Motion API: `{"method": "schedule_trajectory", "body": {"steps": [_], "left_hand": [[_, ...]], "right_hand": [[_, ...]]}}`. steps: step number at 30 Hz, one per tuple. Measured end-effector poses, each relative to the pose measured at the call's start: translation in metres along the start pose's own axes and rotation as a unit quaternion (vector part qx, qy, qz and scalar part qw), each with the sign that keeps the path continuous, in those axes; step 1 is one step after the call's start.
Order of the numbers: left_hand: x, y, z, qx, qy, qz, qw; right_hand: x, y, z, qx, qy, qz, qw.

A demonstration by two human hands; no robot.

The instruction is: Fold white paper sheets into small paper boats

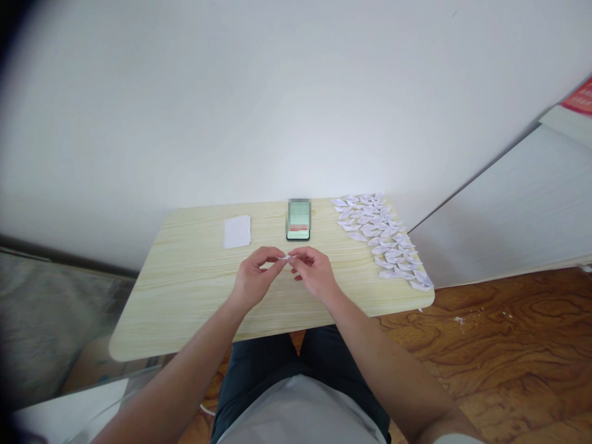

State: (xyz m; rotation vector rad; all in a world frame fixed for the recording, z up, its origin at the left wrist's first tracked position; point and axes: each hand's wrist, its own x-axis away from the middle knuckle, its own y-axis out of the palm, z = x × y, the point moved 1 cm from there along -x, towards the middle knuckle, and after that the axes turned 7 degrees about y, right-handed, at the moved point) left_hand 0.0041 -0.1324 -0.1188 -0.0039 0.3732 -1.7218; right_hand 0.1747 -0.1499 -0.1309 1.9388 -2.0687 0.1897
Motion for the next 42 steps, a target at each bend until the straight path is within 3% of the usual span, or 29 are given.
{"method": "schedule_trajectory", "body": {"steps": [9, 23, 30, 36, 42], "left_hand": [[-0.005, 0.0, 0.0, -0.005, -0.003, 0.015, 1.0], [-0.045, -0.006, 0.039, -0.006, 0.07, 0.054, 0.996], [-0.042, -0.007, 0.052, -0.035, 0.093, 0.057, 0.993], [-0.039, -0.007, 0.047, 0.04, 0.066, 0.051, 0.996], [-0.038, -0.009, 0.04, 0.158, 0.031, 0.011, 0.987]], "right_hand": [[-0.002, 0.001, -0.007, -0.021, -0.013, 0.002, 1.0], [-0.015, 0.011, -0.056, -0.026, -0.073, 0.03, 0.997], [-0.013, 0.011, -0.055, -0.022, -0.096, 0.051, 0.994], [-0.009, 0.012, -0.058, -0.024, -0.101, 0.047, 0.994], [-0.001, 0.005, -0.06, -0.002, -0.128, 0.0, 0.992]]}}
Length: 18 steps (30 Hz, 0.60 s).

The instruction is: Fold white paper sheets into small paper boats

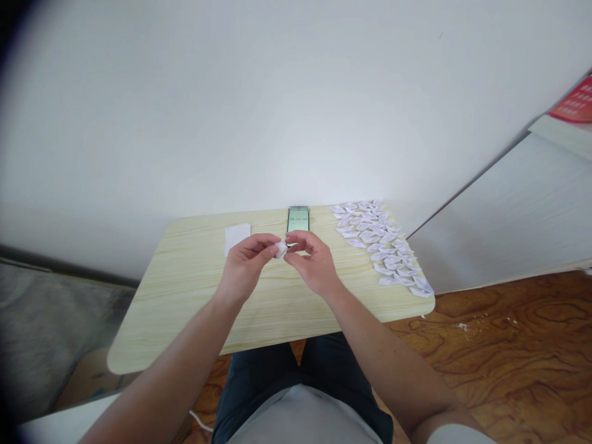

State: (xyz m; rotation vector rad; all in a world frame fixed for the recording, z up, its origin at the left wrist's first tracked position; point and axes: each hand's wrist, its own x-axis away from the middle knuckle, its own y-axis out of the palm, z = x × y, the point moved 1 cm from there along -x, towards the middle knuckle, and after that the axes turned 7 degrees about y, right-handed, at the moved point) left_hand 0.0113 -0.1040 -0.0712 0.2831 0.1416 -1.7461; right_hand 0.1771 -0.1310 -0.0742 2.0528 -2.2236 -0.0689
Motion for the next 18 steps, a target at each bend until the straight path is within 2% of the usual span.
{"method": "schedule_trajectory", "body": {"steps": [3, 7, 18], "left_hand": [[0.001, -0.001, 0.002, 0.029, -0.011, -0.018, 0.999], [0.005, 0.001, 0.007, 0.026, -0.013, -0.031, 0.999], [0.014, -0.001, 0.016, -0.113, 0.019, -0.033, 0.993]], "right_hand": [[0.004, -0.002, -0.001, 0.009, -0.012, -0.035, 0.999], [0.008, -0.006, -0.004, 0.025, -0.029, -0.024, 0.999], [0.016, -0.011, -0.011, 0.095, -0.054, 0.001, 0.994]]}}
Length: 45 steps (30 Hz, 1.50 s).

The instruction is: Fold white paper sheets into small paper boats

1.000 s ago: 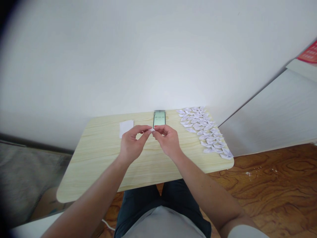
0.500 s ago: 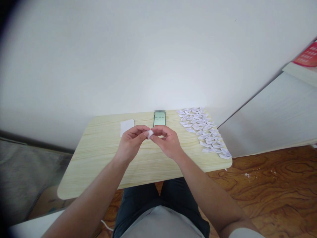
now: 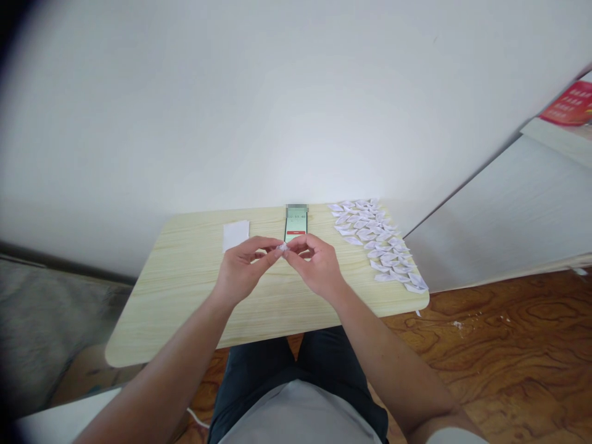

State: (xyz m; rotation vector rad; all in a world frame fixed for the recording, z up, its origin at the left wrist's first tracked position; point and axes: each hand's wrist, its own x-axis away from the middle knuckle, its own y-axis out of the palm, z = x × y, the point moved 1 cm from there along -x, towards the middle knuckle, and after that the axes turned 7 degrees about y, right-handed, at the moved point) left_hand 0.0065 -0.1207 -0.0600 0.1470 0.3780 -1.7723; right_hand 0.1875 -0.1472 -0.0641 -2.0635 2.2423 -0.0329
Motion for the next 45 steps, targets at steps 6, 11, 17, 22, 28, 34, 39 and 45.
{"method": "schedule_trajectory", "body": {"steps": [6, 11, 17, 22, 28, 34, 39, 45], "left_hand": [[0.001, -0.002, 0.004, -0.086, 0.083, 0.004, 0.993], [0.002, -0.003, 0.002, -0.107, 0.115, -0.001, 0.988], [0.001, -0.006, -0.001, -0.129, 0.105, -0.017, 0.986], [0.002, -0.008, -0.002, -0.152, 0.103, -0.051, 0.982], [0.002, -0.01, -0.006, -0.196, 0.098, -0.08, 0.972], [0.005, -0.009, -0.009, -0.244, 0.117, -0.084, 0.959], [0.007, -0.006, -0.01, -0.273, 0.142, -0.093, 0.947], [0.007, -0.004, -0.014, -0.281, 0.15, -0.098, 0.943]], "right_hand": [[0.001, 0.0, -0.001, 0.057, -0.015, 0.012, 0.998], [0.001, 0.0, 0.0, 0.072, -0.026, 0.001, 0.997], [0.0, -0.001, 0.004, 0.098, -0.058, -0.016, 0.993], [0.0, -0.002, 0.009, 0.136, -0.067, -0.036, 0.988], [0.001, 0.0, 0.015, 0.209, -0.077, -0.03, 0.974], [0.001, 0.0, 0.012, 0.25, -0.08, -0.047, 0.964], [0.0, 0.0, 0.009, 0.277, -0.082, -0.05, 0.956], [-0.001, 0.003, 0.014, 0.261, -0.057, -0.056, 0.962]]}}
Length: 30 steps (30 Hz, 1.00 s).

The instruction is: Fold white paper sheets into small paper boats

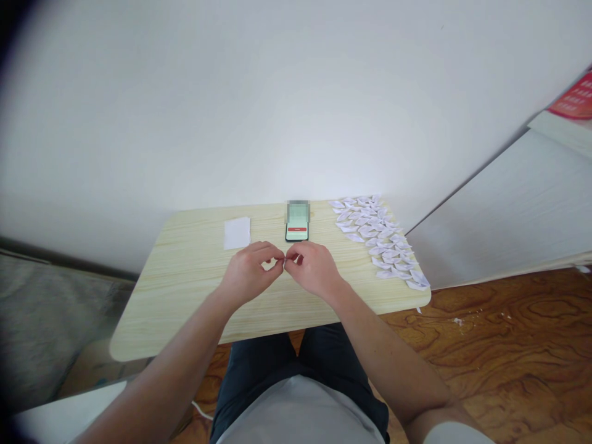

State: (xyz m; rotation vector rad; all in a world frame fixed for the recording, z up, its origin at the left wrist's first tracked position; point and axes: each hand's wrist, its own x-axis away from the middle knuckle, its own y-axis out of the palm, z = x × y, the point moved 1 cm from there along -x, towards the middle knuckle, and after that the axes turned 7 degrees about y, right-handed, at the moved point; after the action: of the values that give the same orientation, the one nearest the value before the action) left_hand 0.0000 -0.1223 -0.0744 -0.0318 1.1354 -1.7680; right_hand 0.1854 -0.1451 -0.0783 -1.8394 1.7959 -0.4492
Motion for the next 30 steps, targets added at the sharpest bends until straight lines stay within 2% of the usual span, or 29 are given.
{"method": "schedule_trajectory", "body": {"steps": [7, 11, 14, 17, 24, 30], "left_hand": [[0.002, 0.006, -0.001, 0.049, -0.027, 0.016, 0.998], [0.005, 0.009, -0.006, 0.091, -0.067, 0.056, 0.992], [0.008, 0.009, -0.012, 0.12, -0.098, 0.103, 0.983], [0.009, 0.008, -0.012, 0.144, -0.108, 0.131, 0.975], [0.006, 0.003, 0.006, 0.169, -0.061, 0.124, 0.976], [0.011, 0.008, 0.006, 0.217, -0.067, 0.144, 0.963]], "right_hand": [[0.0, 0.006, 0.004, -0.066, 0.047, 0.019, 0.997], [0.001, 0.008, 0.011, -0.131, 0.093, 0.037, 0.986], [0.001, 0.01, 0.02, -0.197, 0.134, 0.035, 0.97], [0.001, 0.013, 0.025, -0.263, 0.173, 0.009, 0.949], [-0.001, 0.012, 0.011, -0.367, 0.242, -0.083, 0.894], [-0.002, 0.01, 0.006, -0.412, 0.239, -0.062, 0.877]]}}
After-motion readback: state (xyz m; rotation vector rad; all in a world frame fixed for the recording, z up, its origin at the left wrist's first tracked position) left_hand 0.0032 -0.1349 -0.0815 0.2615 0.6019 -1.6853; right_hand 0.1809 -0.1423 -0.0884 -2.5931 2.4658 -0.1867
